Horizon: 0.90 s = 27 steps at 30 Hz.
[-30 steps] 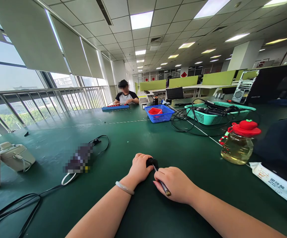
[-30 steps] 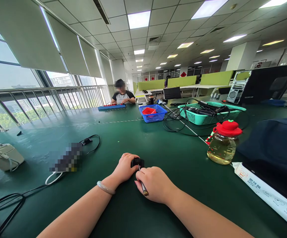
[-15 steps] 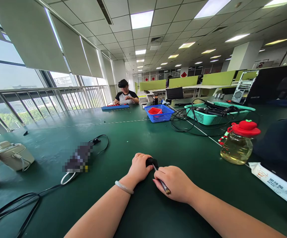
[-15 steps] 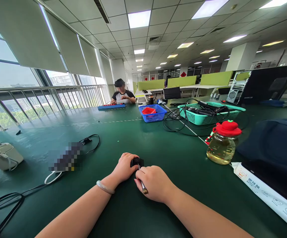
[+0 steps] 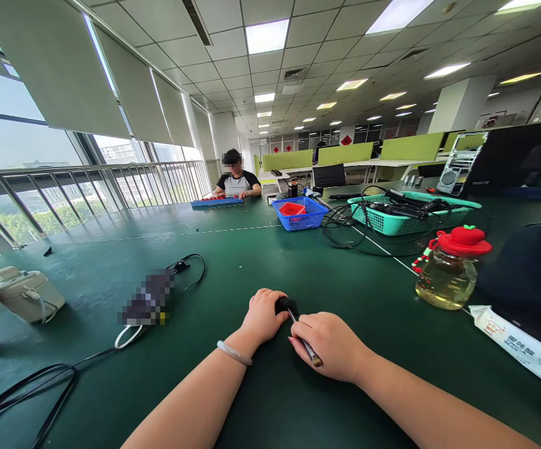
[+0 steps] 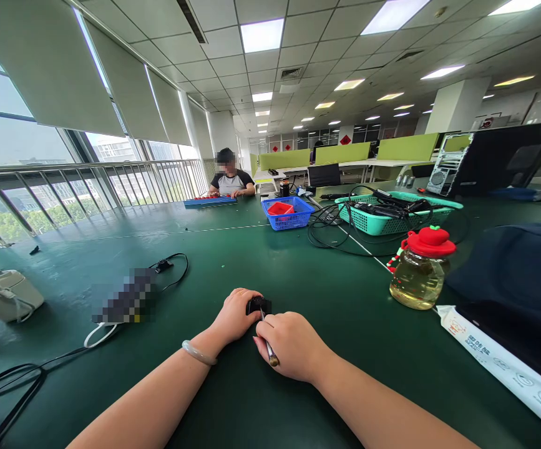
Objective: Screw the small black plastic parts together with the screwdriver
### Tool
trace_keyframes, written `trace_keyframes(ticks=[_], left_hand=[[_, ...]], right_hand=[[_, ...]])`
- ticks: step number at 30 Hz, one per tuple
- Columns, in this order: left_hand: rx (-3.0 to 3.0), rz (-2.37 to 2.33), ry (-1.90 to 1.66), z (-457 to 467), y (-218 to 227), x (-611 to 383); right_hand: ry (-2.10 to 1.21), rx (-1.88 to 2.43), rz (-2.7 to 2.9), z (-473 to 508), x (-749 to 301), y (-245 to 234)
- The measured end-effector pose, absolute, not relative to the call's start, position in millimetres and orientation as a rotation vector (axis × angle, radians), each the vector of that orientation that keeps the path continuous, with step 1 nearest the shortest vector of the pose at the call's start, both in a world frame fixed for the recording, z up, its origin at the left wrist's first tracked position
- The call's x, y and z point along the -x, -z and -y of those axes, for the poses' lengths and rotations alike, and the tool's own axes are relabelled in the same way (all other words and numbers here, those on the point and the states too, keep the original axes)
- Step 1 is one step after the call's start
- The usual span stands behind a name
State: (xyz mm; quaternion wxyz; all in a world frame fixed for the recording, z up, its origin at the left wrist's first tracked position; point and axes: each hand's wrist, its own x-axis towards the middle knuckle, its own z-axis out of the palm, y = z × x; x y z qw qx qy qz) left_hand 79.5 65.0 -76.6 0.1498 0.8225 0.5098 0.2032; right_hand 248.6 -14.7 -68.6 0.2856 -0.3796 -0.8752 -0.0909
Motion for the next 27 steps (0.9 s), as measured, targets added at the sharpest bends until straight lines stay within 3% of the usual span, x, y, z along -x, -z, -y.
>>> trace_keyframes(ticks=[27], left_hand=[[-2.364, -1.461, -0.594, -65.8, 78.1, -78.8]], right_hand=[[0.24, 1.017, 2.353, 15.0, -248.2, 68.2]])
